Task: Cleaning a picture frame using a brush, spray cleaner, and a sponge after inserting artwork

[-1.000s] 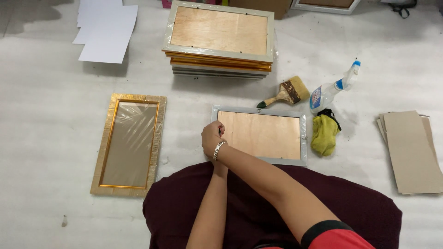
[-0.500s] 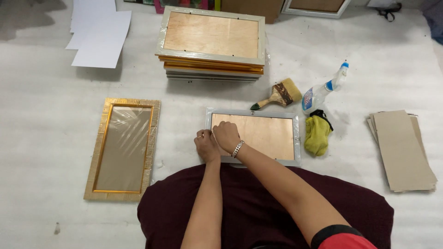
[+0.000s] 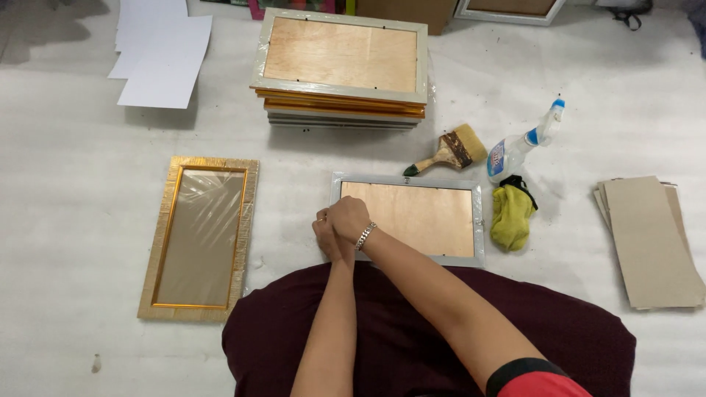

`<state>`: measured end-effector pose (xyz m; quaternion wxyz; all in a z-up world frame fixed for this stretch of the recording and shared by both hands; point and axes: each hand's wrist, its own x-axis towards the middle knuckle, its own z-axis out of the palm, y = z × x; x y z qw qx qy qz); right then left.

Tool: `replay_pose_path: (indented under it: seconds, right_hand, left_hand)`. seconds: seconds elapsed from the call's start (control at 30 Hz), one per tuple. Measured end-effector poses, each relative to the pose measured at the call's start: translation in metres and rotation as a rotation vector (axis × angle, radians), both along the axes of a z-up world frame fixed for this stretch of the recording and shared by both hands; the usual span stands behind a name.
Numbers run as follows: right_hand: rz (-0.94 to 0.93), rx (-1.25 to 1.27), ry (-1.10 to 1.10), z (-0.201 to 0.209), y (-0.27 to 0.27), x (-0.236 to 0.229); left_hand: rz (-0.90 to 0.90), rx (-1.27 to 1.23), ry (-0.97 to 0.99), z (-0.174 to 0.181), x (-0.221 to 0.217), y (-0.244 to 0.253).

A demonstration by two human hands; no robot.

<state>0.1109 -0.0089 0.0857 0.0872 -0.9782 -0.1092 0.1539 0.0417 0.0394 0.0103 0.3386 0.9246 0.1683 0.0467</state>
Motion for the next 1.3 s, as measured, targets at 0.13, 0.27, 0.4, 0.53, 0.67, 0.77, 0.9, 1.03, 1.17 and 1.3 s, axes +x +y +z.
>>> replay_pose_path:
  seconds: [0.13,0.27,0.4,0.53,0.67,0.77,0.9,1.03,1.17,1.3]
  right_hand:
    - [0.024,-0.078,0.050,-0.030,0.012,0.011]
    - [0.080,-0.197,0.127,-0.002,0.032,0.004]
    - [0.085,-0.267,0.131,-0.050,0.033,0.017]
    - [-0.242,0.027,0.191,-0.025,0.001,0.009]
    - [0.023,-0.041,0.140,-0.013,-0.075,-0.002]
    - [-0.036,-0.052,0.271,0.015,-0.125,-0.024]
    - [-0.053,-0.163,0.364,0.039,-0.162,-0.054]
    - [0.001,-0.161,0.294,-0.011,-0.183,-0.073]
    - [0.046,-0.128,0.242,-0.011,-0.179,-0.088]
    - [0.071,-0.138,0.123,-0.010,-0.173,-0.094]
  left_hand:
    - [0.092,-0.115,0.013,-0.011,0.013,-0.005]
    - [0.084,-0.110,-0.015,-0.010,0.020,-0.004]
    - [0.069,-0.108,-0.046,-0.008,0.023,-0.004]
    - [0.061,-0.108,-0.060,-0.008,0.016,-0.003]
    - [0.040,-0.126,-0.104,0.000,0.013,0.000]
    - [0.016,-0.158,-0.090,0.000,0.010,-0.001]
    - [-0.155,0.105,-0.010,0.031,-0.002,-0.008]
    - [-0.551,0.227,0.170,0.014,-0.028,-0.020]
    - [-0.672,0.346,0.039,0.001,-0.049,-0.029]
    - [-0.603,0.260,0.009,0.026,-0.050,-0.022]
